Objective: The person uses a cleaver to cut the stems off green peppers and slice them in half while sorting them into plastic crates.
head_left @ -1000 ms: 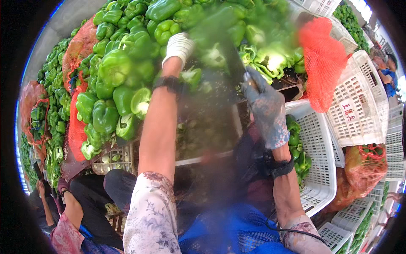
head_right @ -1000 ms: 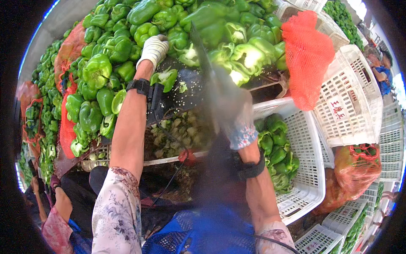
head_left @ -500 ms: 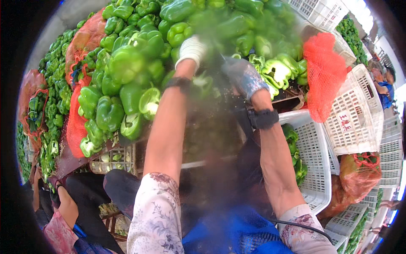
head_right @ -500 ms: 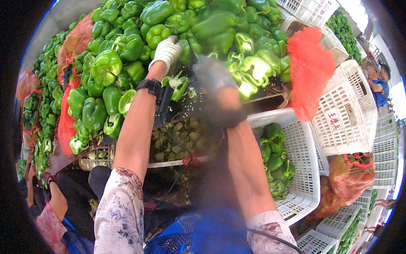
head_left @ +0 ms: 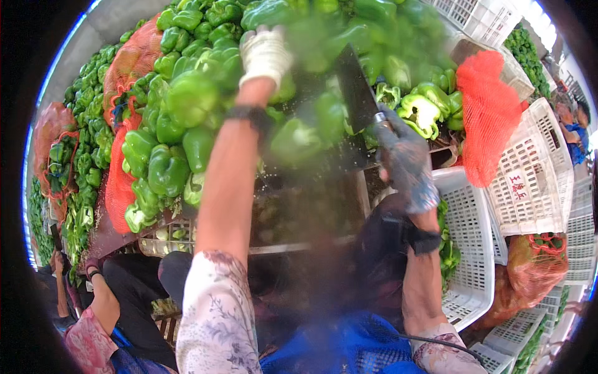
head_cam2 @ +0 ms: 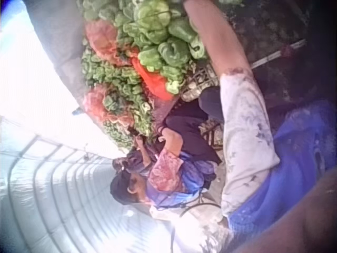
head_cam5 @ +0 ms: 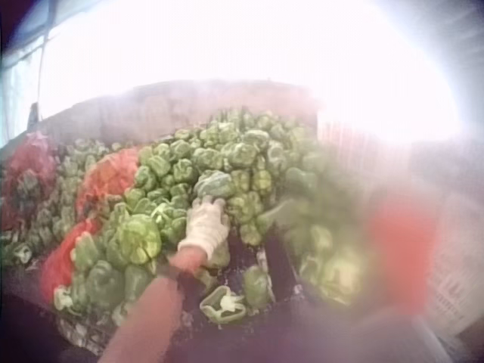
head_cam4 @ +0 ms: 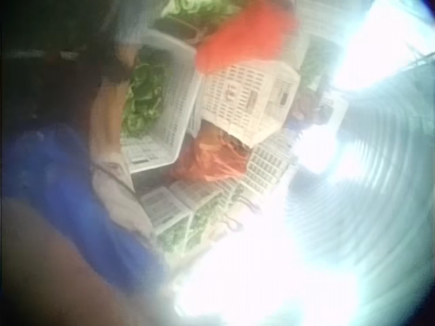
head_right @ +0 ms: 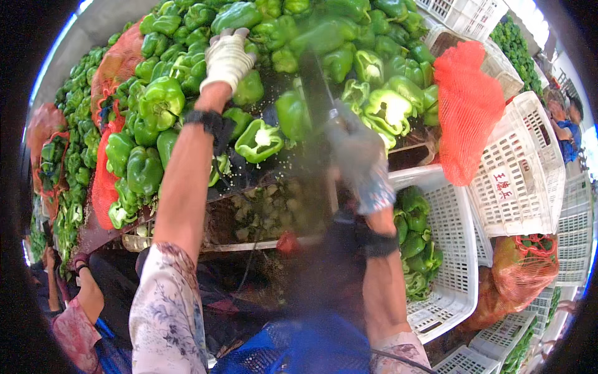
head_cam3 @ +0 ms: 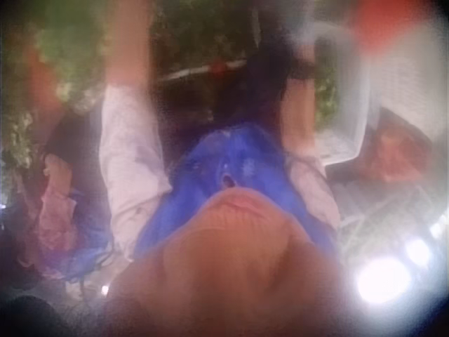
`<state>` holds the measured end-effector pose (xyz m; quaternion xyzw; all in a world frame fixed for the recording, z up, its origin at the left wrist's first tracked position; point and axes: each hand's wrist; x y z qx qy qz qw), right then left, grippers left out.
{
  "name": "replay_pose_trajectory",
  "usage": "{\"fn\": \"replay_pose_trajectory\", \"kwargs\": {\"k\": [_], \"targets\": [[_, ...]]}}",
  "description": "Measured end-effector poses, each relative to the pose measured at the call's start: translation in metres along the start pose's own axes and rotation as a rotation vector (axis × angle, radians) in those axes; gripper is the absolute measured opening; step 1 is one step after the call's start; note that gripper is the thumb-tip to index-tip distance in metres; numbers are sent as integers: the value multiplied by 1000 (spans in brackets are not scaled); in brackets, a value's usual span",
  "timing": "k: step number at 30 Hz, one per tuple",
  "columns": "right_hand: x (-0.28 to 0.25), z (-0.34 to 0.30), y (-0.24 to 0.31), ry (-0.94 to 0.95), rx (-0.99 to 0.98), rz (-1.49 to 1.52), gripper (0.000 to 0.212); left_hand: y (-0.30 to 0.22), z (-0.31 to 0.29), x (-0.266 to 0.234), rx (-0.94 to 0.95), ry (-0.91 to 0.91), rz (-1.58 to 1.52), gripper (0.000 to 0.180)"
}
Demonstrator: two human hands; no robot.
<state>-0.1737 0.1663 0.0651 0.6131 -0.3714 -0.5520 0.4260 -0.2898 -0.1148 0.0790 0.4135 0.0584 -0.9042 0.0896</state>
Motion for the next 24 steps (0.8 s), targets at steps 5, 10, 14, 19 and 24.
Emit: {"fn": "replay_pose_trajectory", "kwargs": {"k": [5, 10, 14, 19, 24], "targets": [[-38, -61, 23, 211, 15, -152, 46, -9, 16, 15, 70, 114, 94, 65], [-22, -73, 5, 456, 182, -200, 41, 14, 13, 14, 156, 215, -121, 70], [-8, -52, -35, 318, -757, -450, 30, 15, 8, 4, 112, 90, -201, 64], [-17, -33, -44, 130, -411, -390, 33, 26, -23, -38, 14, -194, -463, 62], [-14, -33, -47, 167, -171, -158, 45, 0, -94, -79, -385, 206, -1243, 57]]}}
Point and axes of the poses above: each hand's wrist, its own z-axis towards the middle knuckle, its own x-axis out of the palm, y = z × x, and after that the axes turned 4 degrees about -y, right-handed
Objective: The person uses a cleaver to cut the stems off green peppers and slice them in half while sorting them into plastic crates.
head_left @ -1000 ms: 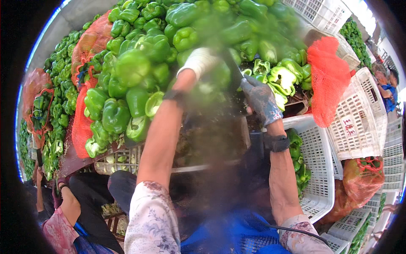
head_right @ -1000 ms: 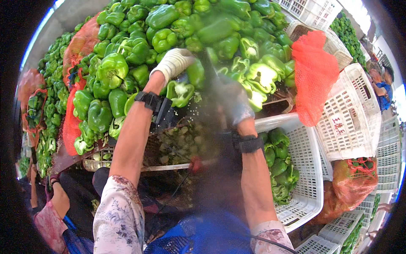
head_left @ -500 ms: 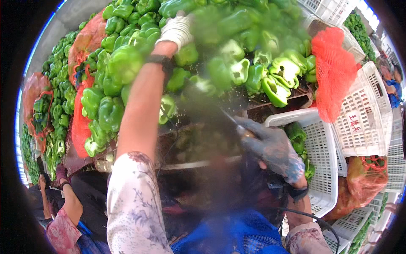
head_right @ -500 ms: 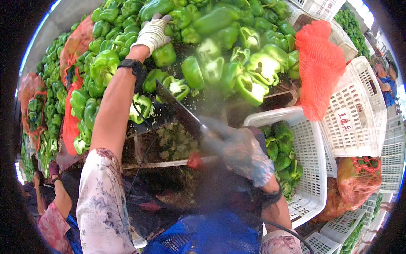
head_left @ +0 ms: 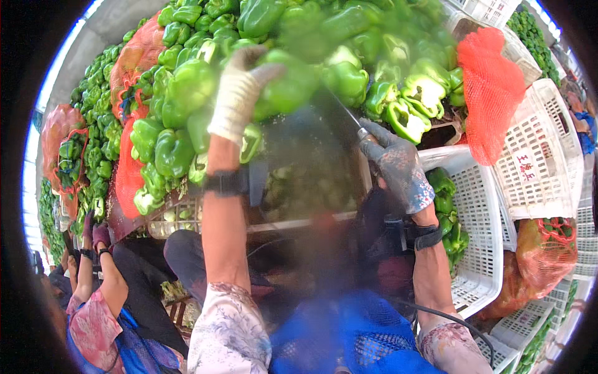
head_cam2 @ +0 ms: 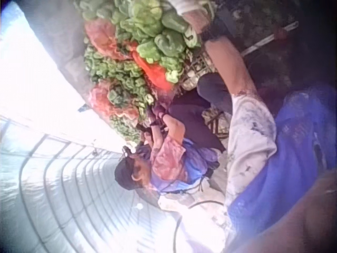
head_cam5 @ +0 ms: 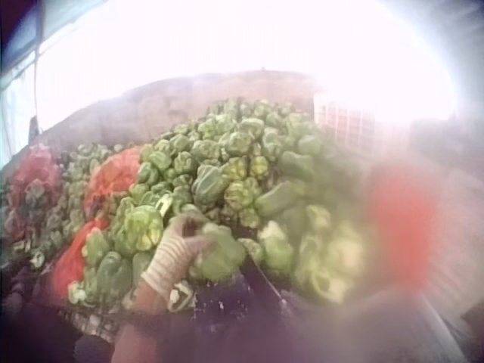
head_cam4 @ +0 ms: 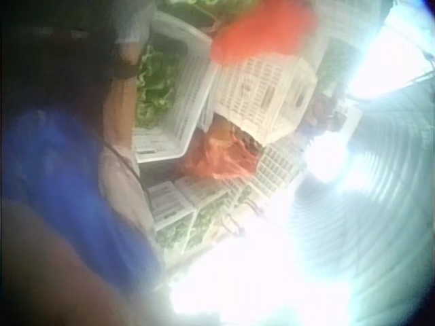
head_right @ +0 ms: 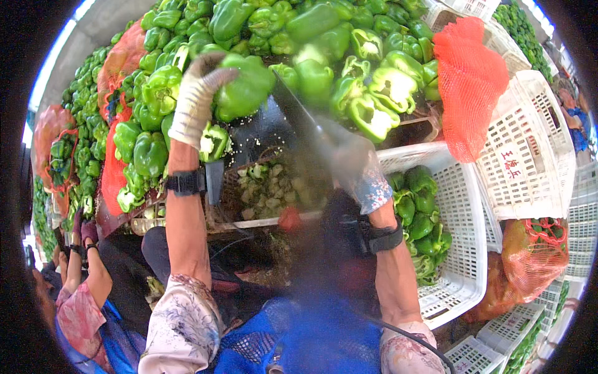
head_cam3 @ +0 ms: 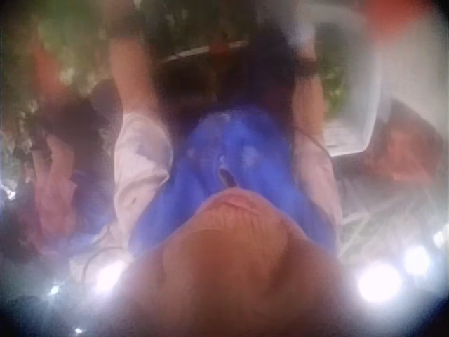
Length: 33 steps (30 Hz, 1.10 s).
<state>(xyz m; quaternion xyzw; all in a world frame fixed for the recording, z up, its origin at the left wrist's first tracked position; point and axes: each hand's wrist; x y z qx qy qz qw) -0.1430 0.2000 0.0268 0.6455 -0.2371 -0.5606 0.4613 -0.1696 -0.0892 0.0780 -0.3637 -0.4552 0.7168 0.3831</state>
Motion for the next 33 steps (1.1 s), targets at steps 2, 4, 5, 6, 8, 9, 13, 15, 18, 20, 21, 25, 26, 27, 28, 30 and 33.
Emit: {"fn": "replay_pose_trajectory", "kwargs": {"k": [2, 4, 5, 6, 8, 9, 13, 15, 18, 20, 21, 25, 26, 27, 28, 30, 33], "targets": [[3, -13, 17, -25, 168, 319, 45, 13, -30, 4, -176, 114, -127, 51], [0, -24, 24, -34, 167, 251, 44, 39, -49, 25, -231, 11, -181, 42], [3, -27, 27, -82, 108, 194, 44, 50, -52, 29, -162, -109, -101, 38], [4, -31, 33, -118, 90, 144, 44, 59, -56, 32, -92, -227, -21, 36], [5, -37, 38, -155, 71, 93, 44, 73, -65, 35, -62, -350, 36, 43], [3, -39, 39, -165, 33, 55, 43, 80, -69, 35, -43, -404, 70, 44], [-6, -46, 59, -237, -202, 43, 44, 90, -76, 41, -4, -497, 248, 45], [-7, -43, 65, -326, -468, -45, 44, 87, -77, 46, -9, -530, 261, 44], [10, -47, 79, -378, -705, -49, 45, 88, -76, 38, 47, -562, 329, 42], [33, -47, 63, -268, -416, -100, 37, 86, -76, 46, 115, -614, 510, 40], [39, -44, 50, -271, -417, -110, 37, 82, -79, 49, 60, -553, 471, 39], [41, -20, 50, 66, -309, -547, 27, 79, -77, 45, 73, -593, 474, 38], [44, -16, 47, 74, -371, -557, 23, 77, -77, 44, 74, -598, 473, 38], [47, -13, 44, 78, -435, -567, 20, 75, -79, 44, 75, -589, 481, 38], [43, -7, 41, 69, -497, -587, 16, 71, -82, 50, 72, -570, 480, 38], [51, 5, 16, -25, -322, -330, 42, 59, -80, 58, 64, -543, 472, 37], [34, -10, 36, 32, -76, -166, 43, 56, -67, 34, 29, -439, 594, 28]]}}
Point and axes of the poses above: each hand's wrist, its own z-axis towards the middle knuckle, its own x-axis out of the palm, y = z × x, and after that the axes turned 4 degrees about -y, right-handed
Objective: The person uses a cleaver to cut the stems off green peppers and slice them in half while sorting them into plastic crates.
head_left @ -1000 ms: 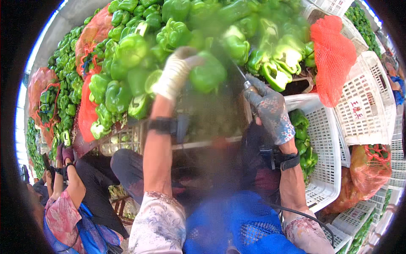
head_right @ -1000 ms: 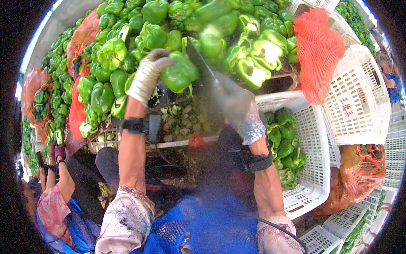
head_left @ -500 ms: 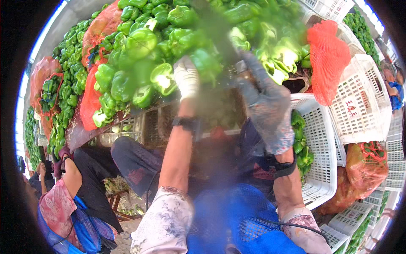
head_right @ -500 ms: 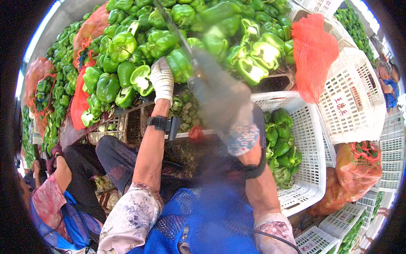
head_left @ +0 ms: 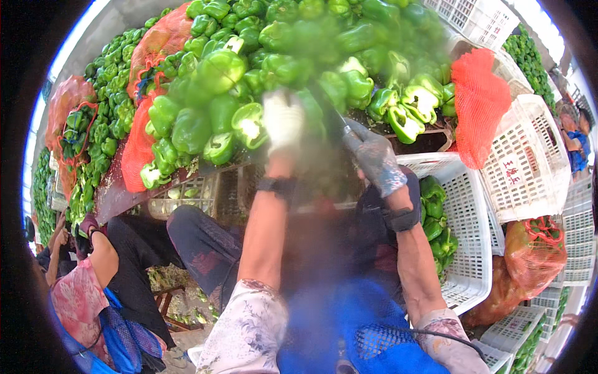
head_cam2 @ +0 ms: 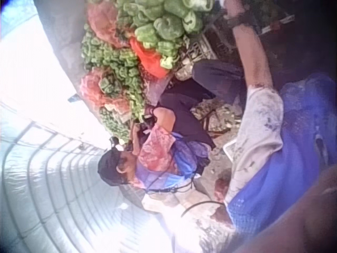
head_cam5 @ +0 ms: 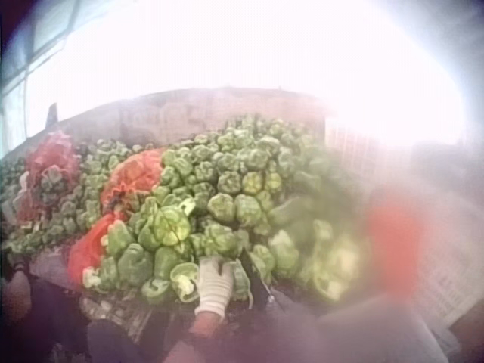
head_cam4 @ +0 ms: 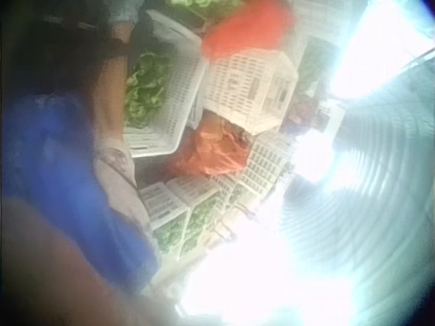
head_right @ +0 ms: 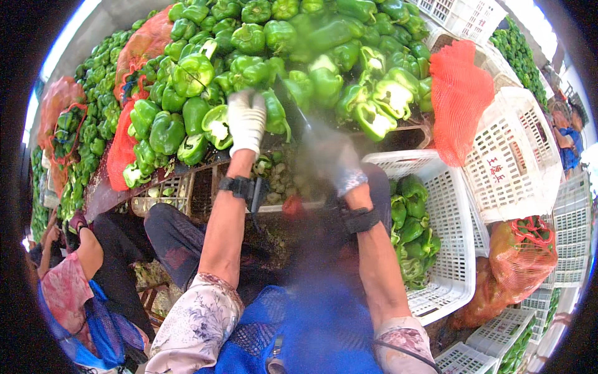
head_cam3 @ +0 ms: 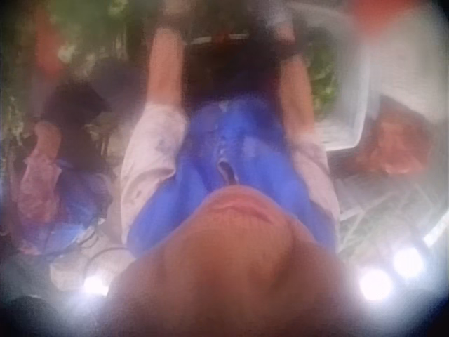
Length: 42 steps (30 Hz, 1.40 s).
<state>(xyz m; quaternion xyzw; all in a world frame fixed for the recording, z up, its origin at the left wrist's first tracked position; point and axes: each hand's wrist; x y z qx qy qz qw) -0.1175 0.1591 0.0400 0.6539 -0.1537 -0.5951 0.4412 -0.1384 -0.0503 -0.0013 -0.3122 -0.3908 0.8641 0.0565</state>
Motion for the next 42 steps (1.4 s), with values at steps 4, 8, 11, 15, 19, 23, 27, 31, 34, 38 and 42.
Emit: {"fn": "replay_pose_trajectory", "kwargs": {"k": [4, 8, 11, 15, 19, 23, 27, 31, 34, 38, 42], "targets": [[-37, -30, 22, -41, 202, 304, 44, -15, 58, -24, 156, -32, 173, 60], [-52, -63, 3, -48, -9, 279, 42, -2, 114, -12, 192, 228, 296, 92], [-45, -77, 8, 93, 21, 177, 39, 2, 125, -7, 179, 310, 364, 102], [-41, -66, 9, 160, -49, 105, 37, -7, 122, 2, 164, 283, 250, 97], [-54, -59, 11, 167, -142, -16, 36, 14, 120, -12, 168, 82, 87, 89], [-53, -67, -2, 59, -282, -19, 36, -4, 96, -34, 51, 79, -313, 70], [-58, -78, 4, 193, 52, 9, 43, -6, 90, -15, 13, 119, -345, 58], [-37, -75, -8, 228, -81, 28, 43, 12, 96, -21, -83, 113, -471, 54], [-19, -67, -14, 127, -244, -32, 37, 17, 99, -19, -134, 170, -507, 47], [-24, -50, -7, 125, -129, -156, 39, 21, 105, -24, 103, 321, -53, 31], [-23, -37, -10, 81, -129, -117, 40, 34, 104, -13, 387, 100, 99, 46]]}}
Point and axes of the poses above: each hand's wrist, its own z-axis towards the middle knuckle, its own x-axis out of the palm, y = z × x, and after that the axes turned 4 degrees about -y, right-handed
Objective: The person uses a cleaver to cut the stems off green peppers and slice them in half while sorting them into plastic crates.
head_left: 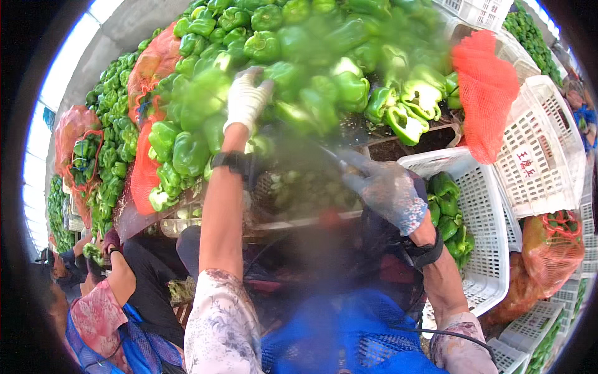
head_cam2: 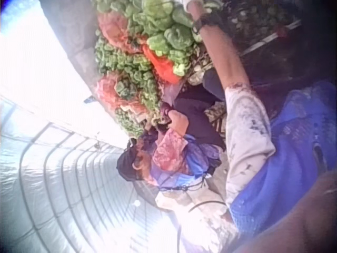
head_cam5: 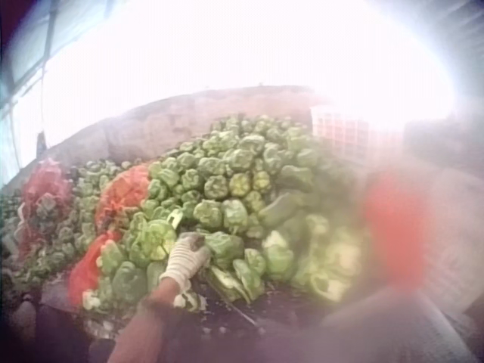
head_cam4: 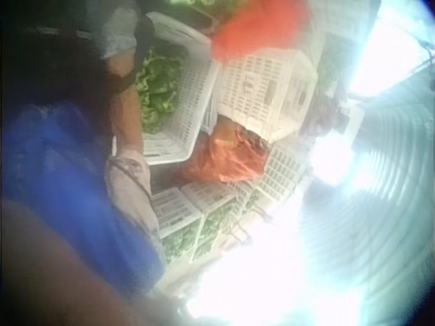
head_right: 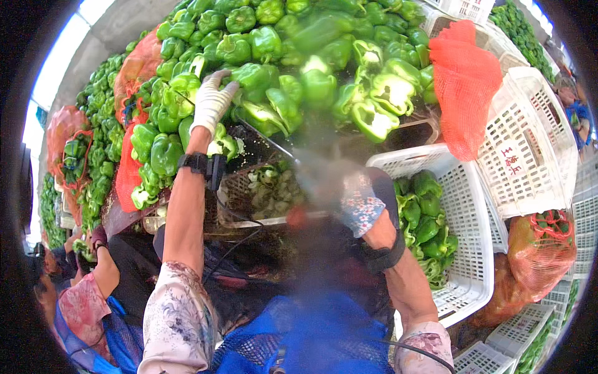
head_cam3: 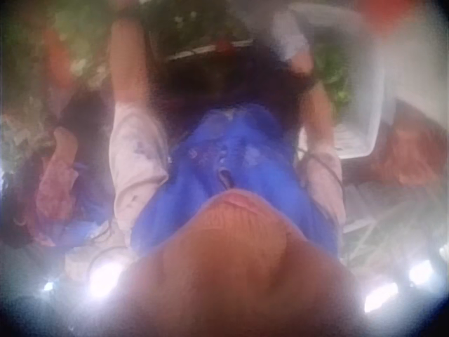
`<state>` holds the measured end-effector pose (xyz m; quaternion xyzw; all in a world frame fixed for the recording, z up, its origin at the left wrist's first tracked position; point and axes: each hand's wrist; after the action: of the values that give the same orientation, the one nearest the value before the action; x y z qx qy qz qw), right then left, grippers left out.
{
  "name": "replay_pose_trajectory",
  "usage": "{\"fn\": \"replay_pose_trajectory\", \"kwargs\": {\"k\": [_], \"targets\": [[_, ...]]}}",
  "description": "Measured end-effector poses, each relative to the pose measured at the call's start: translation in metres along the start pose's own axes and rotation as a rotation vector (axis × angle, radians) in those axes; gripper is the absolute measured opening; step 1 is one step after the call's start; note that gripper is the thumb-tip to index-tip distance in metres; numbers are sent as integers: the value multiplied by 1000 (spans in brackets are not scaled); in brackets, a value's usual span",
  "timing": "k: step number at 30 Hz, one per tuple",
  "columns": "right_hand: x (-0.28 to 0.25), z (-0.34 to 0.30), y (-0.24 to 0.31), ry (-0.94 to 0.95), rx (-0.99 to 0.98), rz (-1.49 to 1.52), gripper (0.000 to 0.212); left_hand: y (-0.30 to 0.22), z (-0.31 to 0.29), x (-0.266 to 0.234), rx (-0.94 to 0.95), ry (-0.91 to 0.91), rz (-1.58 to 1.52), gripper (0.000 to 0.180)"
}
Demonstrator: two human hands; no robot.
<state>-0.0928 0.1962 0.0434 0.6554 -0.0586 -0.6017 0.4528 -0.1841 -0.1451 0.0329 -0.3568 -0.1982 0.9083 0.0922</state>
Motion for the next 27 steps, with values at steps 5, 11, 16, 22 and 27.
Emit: {"fn": "replay_pose_trajectory", "kwargs": {"k": [5, 11, 16, 22, 27], "targets": [[-10, -1, -2, -117, -184, -209, 40, -10, 23, 19, -430, 374, -537, 73], [-4, 7, 5, -18, 3, -177, 41, -41, 29, 41, -283, 201, -3, 85], [-7, 0, -9, -21, 31, -178, 43, -35, 57, 16, -138, 236, 272, 73], [5, -5, -18, -122, -157, 50, 47, 9, 127, 36, -282, 174, 74, 95], [-4, -4, -8, -23, -97, -59, 47, 25, 131, 60, -492, 89, -424, 60]]}}
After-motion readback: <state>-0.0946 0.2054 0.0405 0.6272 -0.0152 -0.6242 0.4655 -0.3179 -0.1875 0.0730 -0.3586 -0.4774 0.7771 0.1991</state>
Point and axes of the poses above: each hand's wrist, its own z-axis towards the middle knuckle, its own x-axis out of the palm, y = z × x, and after that the axes turned 4 degrees about -y, right-handed
